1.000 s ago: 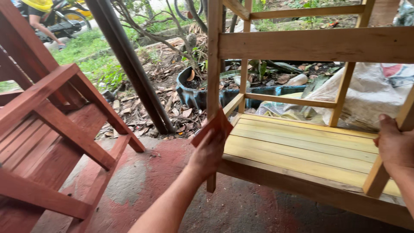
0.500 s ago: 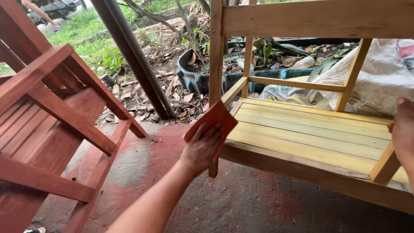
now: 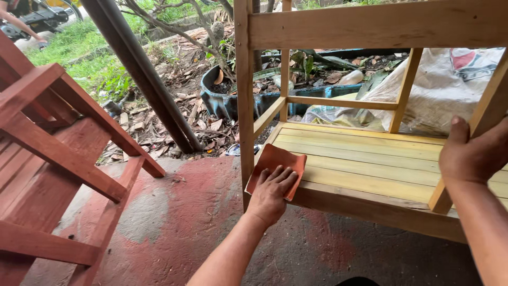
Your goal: The person sands a light-colored wooden furniture frame with a sheet of sandpaper, rubbing the seat slats, edges, and side rails by hand while steadying the frame with the other hand. They work over different sections of the lower shelf and frame, repositioning the sandpaper as they go.
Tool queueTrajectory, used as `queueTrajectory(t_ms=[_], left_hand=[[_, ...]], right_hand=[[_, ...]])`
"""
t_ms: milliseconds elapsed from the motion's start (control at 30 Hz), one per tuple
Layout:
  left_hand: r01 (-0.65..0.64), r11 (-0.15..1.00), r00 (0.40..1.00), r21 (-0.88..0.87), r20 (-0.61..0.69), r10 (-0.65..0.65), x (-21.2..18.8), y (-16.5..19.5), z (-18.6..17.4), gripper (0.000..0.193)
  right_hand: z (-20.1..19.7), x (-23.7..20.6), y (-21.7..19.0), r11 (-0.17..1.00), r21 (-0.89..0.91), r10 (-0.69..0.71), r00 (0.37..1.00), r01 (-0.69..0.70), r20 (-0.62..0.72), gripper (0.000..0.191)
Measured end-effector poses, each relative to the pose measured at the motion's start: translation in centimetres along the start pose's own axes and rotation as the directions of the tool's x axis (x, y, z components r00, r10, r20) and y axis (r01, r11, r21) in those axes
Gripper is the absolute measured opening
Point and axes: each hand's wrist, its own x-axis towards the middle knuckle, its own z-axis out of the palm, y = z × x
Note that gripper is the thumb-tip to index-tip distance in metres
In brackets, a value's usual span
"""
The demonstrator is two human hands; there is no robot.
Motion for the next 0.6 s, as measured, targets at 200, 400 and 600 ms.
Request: queueTrajectory(t_ms=[200, 400, 600], left_hand=[[0.035, 0.999, 0.999, -0.004, -0.026, -0.035, -0.4, 0.1, 0.2, 0.067], [0.049, 0.997, 0.999, -0.061, 0.002, -0.048, -1.2, -0.4, 0.3, 0.065], [0.005, 1.0, 1.0, 0.004, 0.003, -0.005, -0.9, -0.6, 0.2, 0.069]], right_hand=[[-1.6, -6.9, -4.0, 0.927, -0.161, -0.344, 0.939, 0.338, -0.007, 0.101], [-0.3, -11.0, -13.6, 0.855, -0.03, -0.099, 0.221, 0.517, 0.97, 0.126], [-0.8, -9.6, -16.8, 0.788, -0.181, 0.085, 0.188, 0.588, 0.978, 0.119]])
